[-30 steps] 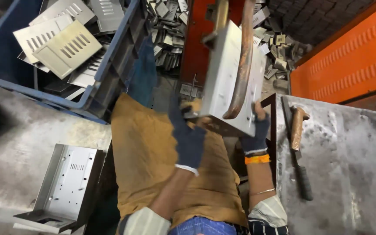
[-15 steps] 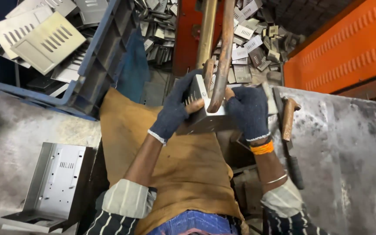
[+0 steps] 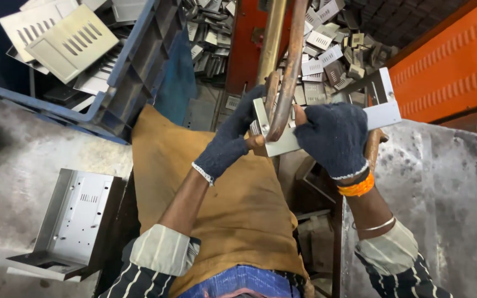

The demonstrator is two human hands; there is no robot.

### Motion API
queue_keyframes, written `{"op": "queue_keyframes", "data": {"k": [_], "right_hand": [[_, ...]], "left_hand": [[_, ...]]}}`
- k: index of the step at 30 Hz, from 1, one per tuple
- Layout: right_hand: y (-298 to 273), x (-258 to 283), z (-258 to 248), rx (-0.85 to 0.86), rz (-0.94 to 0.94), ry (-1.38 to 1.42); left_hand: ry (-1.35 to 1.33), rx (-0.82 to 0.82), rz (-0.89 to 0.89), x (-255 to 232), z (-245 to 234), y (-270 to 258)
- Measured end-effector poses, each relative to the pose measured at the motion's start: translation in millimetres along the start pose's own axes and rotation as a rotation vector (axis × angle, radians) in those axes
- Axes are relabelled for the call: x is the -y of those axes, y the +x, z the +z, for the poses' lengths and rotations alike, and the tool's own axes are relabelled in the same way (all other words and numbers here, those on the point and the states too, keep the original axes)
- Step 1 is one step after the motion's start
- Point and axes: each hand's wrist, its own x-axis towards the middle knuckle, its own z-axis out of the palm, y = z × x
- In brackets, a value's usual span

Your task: Assembling and spot welding metal enclosures for electronic or hardware equipment.

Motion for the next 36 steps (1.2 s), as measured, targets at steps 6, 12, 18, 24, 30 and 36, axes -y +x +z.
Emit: {"op": "queue_keyframes", "data": {"k": [6, 12, 18, 24, 30, 36], "right_hand": [[-2, 3, -1, 0.039, -0.003, -0.022], [4, -1, 5, 0.033, 0.060, -0.054], [11, -13, 24, -0.119, -0.072, -0.006], [7, 11, -9, 0.045, 0.013, 0.027], [-41, 53, -11, -0.071, 0.089, 0.194], [-172, 15, 128, -0.512, 0.760, 1.398]], "left_hand": [[-0.061, 0.009, -0.039, 22, -6, -4], [0.017, -0.018, -0.020, 1, -4, 14], [0.044, -0.036, 0.147, 25, -13, 26], [-0.176, -0.017, 0.152, 54, -33, 19], [-0.305, -0.644, 0.071, 47, -25, -93], [0.092, -0.916, -0.038, 104, -36, -156]]}}
